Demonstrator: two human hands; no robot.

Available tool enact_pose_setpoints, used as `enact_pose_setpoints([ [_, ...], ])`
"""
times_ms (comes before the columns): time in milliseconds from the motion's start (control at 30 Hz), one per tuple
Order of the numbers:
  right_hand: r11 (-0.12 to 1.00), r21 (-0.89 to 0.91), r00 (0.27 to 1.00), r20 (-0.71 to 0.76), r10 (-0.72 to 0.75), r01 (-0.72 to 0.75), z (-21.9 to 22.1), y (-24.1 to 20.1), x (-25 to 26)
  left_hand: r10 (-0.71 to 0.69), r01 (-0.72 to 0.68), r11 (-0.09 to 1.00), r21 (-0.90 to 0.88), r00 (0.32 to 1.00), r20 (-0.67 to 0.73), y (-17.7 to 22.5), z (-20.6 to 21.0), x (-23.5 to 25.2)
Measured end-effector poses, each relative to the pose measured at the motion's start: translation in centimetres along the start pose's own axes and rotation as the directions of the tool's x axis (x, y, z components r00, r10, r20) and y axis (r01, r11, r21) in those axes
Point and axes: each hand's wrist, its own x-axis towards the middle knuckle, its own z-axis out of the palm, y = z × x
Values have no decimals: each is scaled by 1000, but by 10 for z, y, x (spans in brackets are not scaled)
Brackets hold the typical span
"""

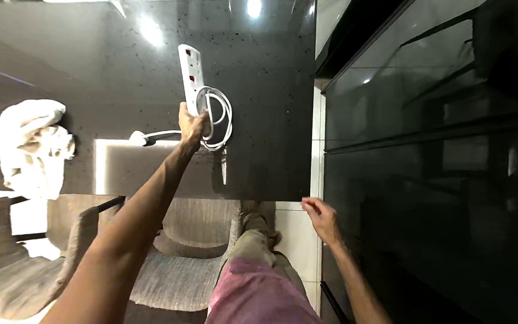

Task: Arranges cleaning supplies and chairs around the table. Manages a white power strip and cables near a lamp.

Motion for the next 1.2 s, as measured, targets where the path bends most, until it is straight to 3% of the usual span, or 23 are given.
enact_pose_setpoints([
  [133,997,73,991,135,-1,-9,-2,-51,34,78,-77,997,-13,991,106,14,-10,-73],
  [300,991,47,941,311,-135,126,59,-99,60,8,-2,999,-41,988,154,-2,-23,-95],
  [467,863,-279,881,349,-318,422,142,-88,87,60,-54,993,-104,996,58,-7,-54,-86],
  [633,683,-505,848,362,-387,527,199,-80,117,147,-141,989,-53,982,120,5,-93,-61],
  [733,612,-546,818,328,-472,572,205,-85,135,130,-127,991,-32,985,118,-5,-102,-48],
  [900,535,-539,755,383,-532,651,186,-95,146,-67,62,997,40,988,137,-47,-117,-40],
  [1067,494,-603,779,498,-381,627,186,-105,153,-94,90,995,31,981,170,-92,-104,-46],
  [1200,467,-617,773,494,-397,634,185,-106,147,-53,34,984,176,993,107,-110,-98,-48],
])
